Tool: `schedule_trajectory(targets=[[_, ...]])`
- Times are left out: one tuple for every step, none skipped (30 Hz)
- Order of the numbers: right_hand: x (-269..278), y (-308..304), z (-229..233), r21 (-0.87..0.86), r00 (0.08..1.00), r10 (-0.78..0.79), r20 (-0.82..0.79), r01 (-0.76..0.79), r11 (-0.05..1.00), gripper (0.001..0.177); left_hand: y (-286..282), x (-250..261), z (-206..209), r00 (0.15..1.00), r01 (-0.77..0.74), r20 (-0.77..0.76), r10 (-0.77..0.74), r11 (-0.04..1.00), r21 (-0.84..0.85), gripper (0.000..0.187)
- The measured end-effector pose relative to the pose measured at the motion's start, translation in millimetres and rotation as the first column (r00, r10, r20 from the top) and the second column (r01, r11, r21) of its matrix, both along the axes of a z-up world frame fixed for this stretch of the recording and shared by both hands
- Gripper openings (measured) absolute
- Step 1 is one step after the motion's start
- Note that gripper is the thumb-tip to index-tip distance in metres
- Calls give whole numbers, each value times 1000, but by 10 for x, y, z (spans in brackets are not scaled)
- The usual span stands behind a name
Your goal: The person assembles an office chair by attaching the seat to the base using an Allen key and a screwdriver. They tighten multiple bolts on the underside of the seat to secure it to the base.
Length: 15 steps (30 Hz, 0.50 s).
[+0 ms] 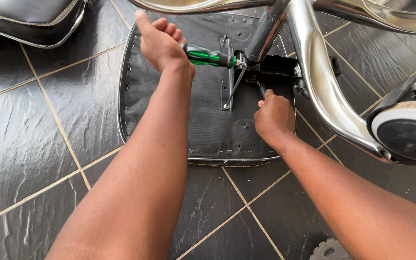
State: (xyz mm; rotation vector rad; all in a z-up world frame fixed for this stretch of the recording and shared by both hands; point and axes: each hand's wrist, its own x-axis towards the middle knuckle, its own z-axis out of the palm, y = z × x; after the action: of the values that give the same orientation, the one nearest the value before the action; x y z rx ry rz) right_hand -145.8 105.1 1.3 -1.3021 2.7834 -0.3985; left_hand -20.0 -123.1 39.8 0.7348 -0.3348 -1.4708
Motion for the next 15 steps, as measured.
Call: schedule_trajectory(targets=[[-5, 8, -8, -3, 1000, 2, -11, -2, 1000, 16, 58, 32, -9, 996, 91, -2, -92, 995, -27, 57], [-8, 5, -15, -7, 1000, 5, -19, -5, 1000, 16, 116, 76, 9, 983, 181, 1, -181, 982, -55, 57], [-7, -1, -21, -12, 1000, 8, -27, -8, 1000, 17, 180, 127, 47, 963, 269, 8, -269, 960, -81, 58], [2, -11, -32, -24, 1000, -1, -26, 0, 1000, 18, 252, 193, 93, 923, 373, 121, -364, 926, -59, 59], [12, -22, -43, -35, 1000, -10, -25, 9, 999, 18, 321, 261, 153, 862, 470, 230, -453, 882, -25, 60], [9, -31, -50, -48, 999, -22, -26, 21, 999, 19, 385, 331, 220, 778, 560, 330, -535, 828, 21, 61], [1, -37, -56, -34, 999, -25, -21, 25, 999, 20, 441, 423, 284, 666, 667, 370, -647, 739, 91, 64], [-21, -44, -59, -23, 999, -34, -18, 34, 999, 20, 485, 504, 348, 533, 759, 398, -746, 630, 165, 66], [-43, -49, -65, -12, 999, -43, -15, 43, 999, 21, 523, 563, 407, 386, 827, 413, -825, 508, 242, 69], [-60, -56, -74, 0, 999, -54, 6, 54, 999, 20, 543, 600, 465, 332, 872, 451, -828, 452, 187, 60], [-74, -67, -87, 12, 997, -66, 26, 65, 998, 20, 559, 637, 509, 279, 912, 491, -825, 389, 134, 52], [-91, -76, -97, 27, 996, -76, 44, 75, 997, 20, 577, 668, 539, 231, 943, 531, -816, 321, 84, 45], [-102, -91, -106, 23, 995, -82, 56, 81, 996, 22, 591, 690, 564, 247, 933, 537, -806, 347, 92, 42], [-118, -103, -110, 19, 994, -91, 68, 90, 996, 24, 606, 693, 590, 262, 923, 544, -797, 371, 100, 40], [-133, -100, -108, 15, 992, -100, 79, 99, 995, 26, 613, 695, 616, 276, 912, 551, -787, 395, 107, 37]])
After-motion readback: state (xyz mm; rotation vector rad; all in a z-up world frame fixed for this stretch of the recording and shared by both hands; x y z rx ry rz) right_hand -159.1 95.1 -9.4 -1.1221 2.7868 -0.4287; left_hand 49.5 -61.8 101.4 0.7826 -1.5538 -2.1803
